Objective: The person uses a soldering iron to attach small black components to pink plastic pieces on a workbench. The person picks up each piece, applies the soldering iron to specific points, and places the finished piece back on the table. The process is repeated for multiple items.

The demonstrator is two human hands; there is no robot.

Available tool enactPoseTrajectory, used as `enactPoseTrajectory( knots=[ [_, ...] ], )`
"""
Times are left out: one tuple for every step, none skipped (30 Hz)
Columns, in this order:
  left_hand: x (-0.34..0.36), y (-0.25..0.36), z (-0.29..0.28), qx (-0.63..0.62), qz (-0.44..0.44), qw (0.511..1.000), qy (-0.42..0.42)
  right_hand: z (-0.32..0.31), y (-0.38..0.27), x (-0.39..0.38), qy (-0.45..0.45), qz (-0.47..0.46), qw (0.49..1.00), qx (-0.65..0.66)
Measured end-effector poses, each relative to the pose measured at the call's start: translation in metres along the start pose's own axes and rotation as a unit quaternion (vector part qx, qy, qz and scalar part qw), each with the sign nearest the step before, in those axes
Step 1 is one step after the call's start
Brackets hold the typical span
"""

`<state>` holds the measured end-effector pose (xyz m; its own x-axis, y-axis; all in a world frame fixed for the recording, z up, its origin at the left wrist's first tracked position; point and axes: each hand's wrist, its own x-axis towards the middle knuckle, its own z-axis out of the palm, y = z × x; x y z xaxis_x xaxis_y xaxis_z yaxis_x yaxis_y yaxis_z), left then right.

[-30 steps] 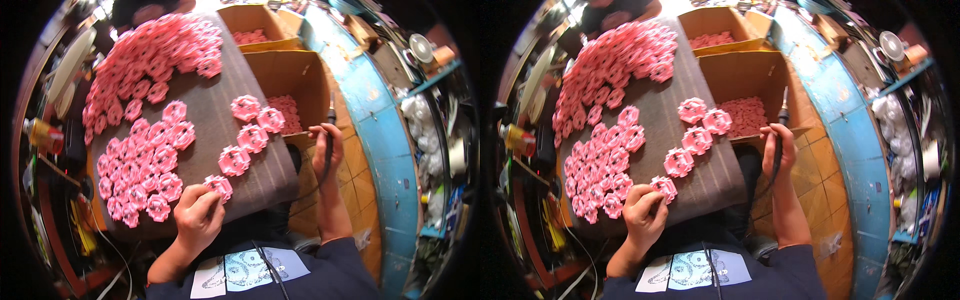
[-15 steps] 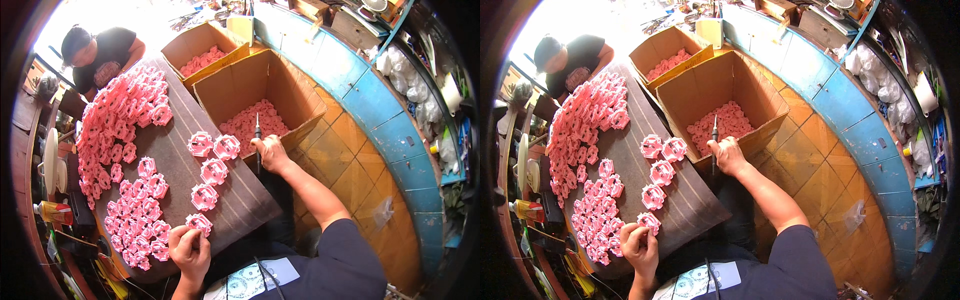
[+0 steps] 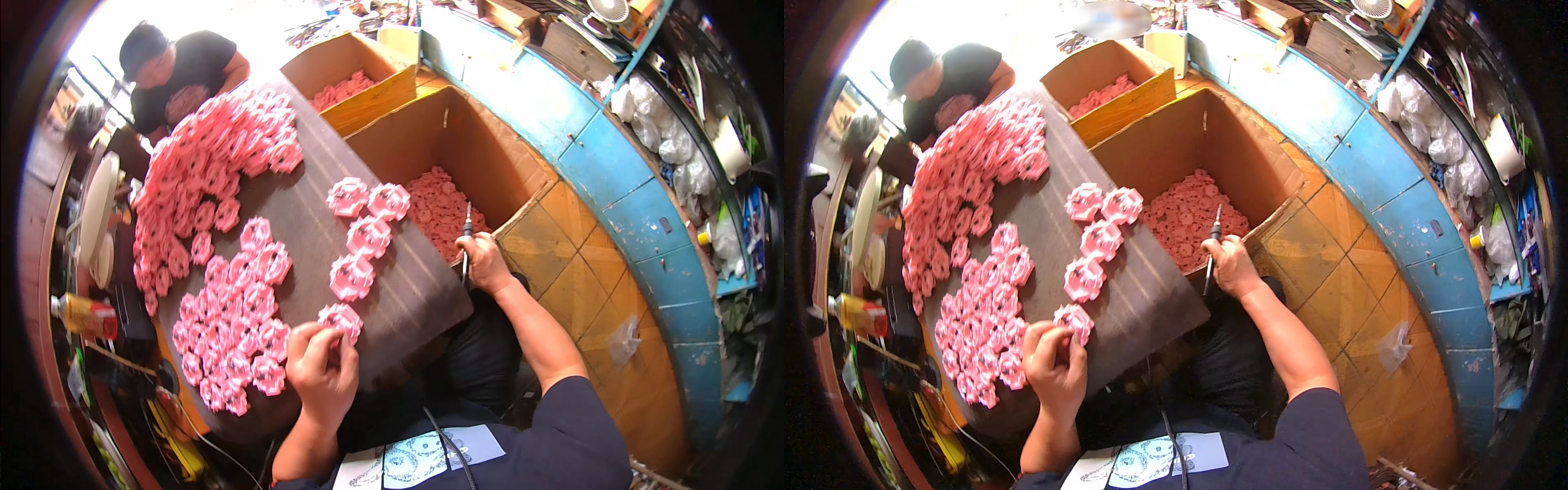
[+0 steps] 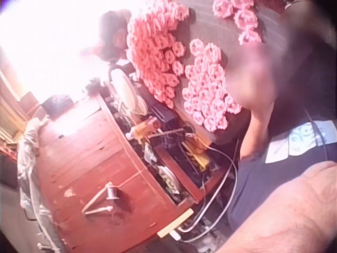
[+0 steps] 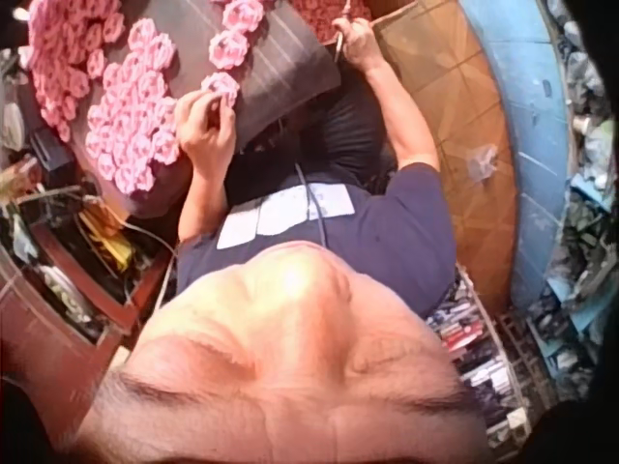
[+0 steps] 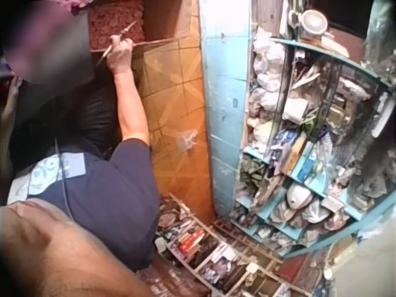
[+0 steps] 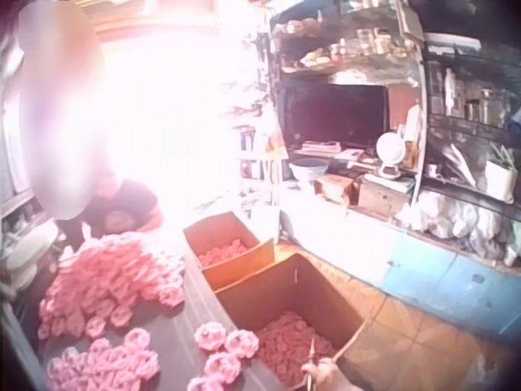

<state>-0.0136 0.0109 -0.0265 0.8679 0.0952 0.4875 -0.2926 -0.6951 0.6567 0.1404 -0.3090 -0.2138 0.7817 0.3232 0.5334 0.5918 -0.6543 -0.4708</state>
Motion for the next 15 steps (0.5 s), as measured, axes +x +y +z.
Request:
enactPoseTrajectory(
  knots=[
    [0.004, -0.008, 0.004, 0.027, 0.063, 0.997, 0.02, -0.006, 0.001, -0.005, -0.008, -0.004, 1.0, 0.012],
    [0.003, -0.006, 0.007, 0.015, 0.058, 0.998, 0.03, -0.013, 0.001, -0.013, -0.026, 0.009, 0.999, 0.021],
    [0.0, -0.005, 0.009, 0.002, 0.031, 0.999, 0.031, -0.019, -0.001, -0.016, -0.03, 0.012, 0.999, 0.016],
    [-0.001, -0.003, 0.009, -0.009, 0.006, 0.999, 0.031, -0.021, -0.001, -0.022, -0.032, 0.015, 0.999, 0.015],
    [0.001, 0.001, 0.008, -0.013, 0.003, 0.999, 0.03, -0.025, 0.002, -0.025, -0.061, 0.017, 0.998, 0.025],
    [0.0, -0.003, 0.009, -0.011, 0.019, 0.999, 0.044, -0.028, 0.003, -0.026, -0.065, 0.016, 0.997, 0.028],
    [0.002, 0.0, 0.007, -0.02, 0.013, 0.999, 0.034, -0.029, 0.0, -0.027, -0.062, 0.063, 0.994, 0.062],
    [0.003, 0.004, 0.004, -0.03, 0.008, 0.999, 0.024, -0.032, -0.003, -0.03, -0.062, 0.11, 0.987, 0.095],
    [0.003, 0.006, 0.0, -0.039, -0.023, 0.999, 0.009, -0.036, -0.007, -0.03, -0.043, 0.135, 0.982, 0.128],
    [0.003, 0.006, 0.0, -0.034, -0.037, 0.999, -0.001, -0.044, -0.014, -0.027, 0.003, 0.085, 0.991, 0.1],
    [0.005, 0.007, -0.002, -0.012, -0.025, 1.0, -0.003, -0.049, -0.019, -0.024, 0.03, 0.089, 0.991, 0.098],
    [0.007, 0.009, -0.003, 0.009, -0.014, 1.0, -0.007, -0.055, -0.024, -0.025, 0.057, 0.095, 0.989, 0.095],
    [0.009, 0.013, -0.004, 0.034, -0.025, 0.999, -0.005, -0.058, -0.034, -0.024, 0.084, 0.104, 0.983, 0.13],
    [0.012, 0.005, 0.001, 0.06, 0.017, 0.998, 0.015, -0.062, -0.044, -0.022, 0.109, 0.113, 0.974, 0.164],
    [0.015, 0.001, 0.008, 0.071, 0.018, 0.997, 0.012, -0.068, -0.056, -0.018, 0.14, 0.075, 0.979, 0.13]
  ],
)
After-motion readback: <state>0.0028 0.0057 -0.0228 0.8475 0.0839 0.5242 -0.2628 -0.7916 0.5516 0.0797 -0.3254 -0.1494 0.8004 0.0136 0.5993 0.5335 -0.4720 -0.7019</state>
